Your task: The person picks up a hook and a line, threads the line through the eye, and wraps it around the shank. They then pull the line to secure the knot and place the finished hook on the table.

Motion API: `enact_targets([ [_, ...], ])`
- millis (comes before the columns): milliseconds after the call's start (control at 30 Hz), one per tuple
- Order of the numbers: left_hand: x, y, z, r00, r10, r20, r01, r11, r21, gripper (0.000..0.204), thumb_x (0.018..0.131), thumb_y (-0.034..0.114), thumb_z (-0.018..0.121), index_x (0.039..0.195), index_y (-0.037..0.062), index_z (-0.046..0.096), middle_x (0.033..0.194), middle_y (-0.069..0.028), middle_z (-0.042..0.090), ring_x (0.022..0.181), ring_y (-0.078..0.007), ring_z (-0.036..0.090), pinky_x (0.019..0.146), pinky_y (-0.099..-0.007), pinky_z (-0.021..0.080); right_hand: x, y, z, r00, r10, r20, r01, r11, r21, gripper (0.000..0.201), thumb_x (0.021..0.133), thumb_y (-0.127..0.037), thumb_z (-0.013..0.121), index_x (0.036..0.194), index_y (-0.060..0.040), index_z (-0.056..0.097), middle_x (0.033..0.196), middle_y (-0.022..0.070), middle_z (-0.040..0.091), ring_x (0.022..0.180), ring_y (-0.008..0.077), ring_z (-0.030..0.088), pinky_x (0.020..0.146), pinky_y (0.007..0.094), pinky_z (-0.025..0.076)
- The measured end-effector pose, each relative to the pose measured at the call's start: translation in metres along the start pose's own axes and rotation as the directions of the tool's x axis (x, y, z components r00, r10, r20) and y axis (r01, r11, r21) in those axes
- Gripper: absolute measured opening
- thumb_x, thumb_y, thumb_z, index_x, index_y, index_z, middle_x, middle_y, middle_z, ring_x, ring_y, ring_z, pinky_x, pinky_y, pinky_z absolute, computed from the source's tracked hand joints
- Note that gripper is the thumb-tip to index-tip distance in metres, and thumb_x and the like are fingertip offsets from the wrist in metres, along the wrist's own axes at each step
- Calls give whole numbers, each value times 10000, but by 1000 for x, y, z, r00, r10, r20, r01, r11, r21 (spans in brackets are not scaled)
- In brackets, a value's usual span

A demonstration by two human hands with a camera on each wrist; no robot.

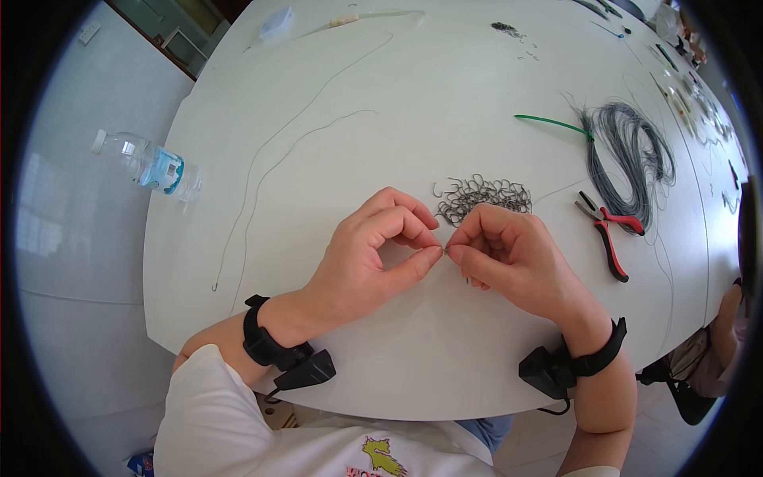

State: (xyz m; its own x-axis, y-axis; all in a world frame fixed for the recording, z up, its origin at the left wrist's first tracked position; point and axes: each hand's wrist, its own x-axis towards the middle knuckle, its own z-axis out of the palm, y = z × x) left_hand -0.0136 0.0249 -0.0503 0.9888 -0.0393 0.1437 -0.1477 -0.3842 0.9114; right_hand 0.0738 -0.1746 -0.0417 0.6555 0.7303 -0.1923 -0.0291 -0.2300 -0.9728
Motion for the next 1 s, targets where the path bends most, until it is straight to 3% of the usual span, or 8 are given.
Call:
enact_targets([
  [267, 0, -1, 1, 1000, -10, -11, 10, 1000, -9, 57, 840, 29, 708, 848, 40, 652, 1085, -71, 600, 971, -141, 585, 864, -278, 461, 0, -2, 2, 1000, -3, -21, 2, 998, -58, 132, 890, -114, 673, 887, 13, 641, 669, 10, 614, 605, 52, 516, 560, 232, 438],
  [333, 0, 0, 0, 1000, 23, 4, -23, 999, 37, 44, 868, 32, 701, 874, 6, 666, 1092, -68, 590, 933, -148, 612, 848, -281, 508, 0, -2, 2, 1000, -7, -22, 6, 998, -60, 134, 890, -116, 671, 886, 14, 641, 665, 10, 612, 602, 53, 513, 559, 234, 437],
  [467, 1, 0, 0, 1000, 19, 1, -19, 999, 36, 40, 868, 33, 702, 872, 9, 670, 1092, -67, 592, 928, -147, 612, 844, -280, 508, 0, 0, 1, 1000, -3, -15, 2, 999, -37, 142, 893, -125, 661, 883, 15, 643, 658, 9, 606, 600, 56, 506, 559, 238, 435],
  [1000, 0, 1, 0, 1000, -11, -3, 11, 1000, -7, 52, 847, 31, 706, 852, 42, 655, 1085, -68, 598, 966, -138, 580, 863, -276, 457, 0, 0, 0, 1000, -24, -4, 24, 999, -41, 141, 891, -124, 659, 886, 17, 644, 679, 17, 623, 625, 63, 539, 584, 236, 454],
])
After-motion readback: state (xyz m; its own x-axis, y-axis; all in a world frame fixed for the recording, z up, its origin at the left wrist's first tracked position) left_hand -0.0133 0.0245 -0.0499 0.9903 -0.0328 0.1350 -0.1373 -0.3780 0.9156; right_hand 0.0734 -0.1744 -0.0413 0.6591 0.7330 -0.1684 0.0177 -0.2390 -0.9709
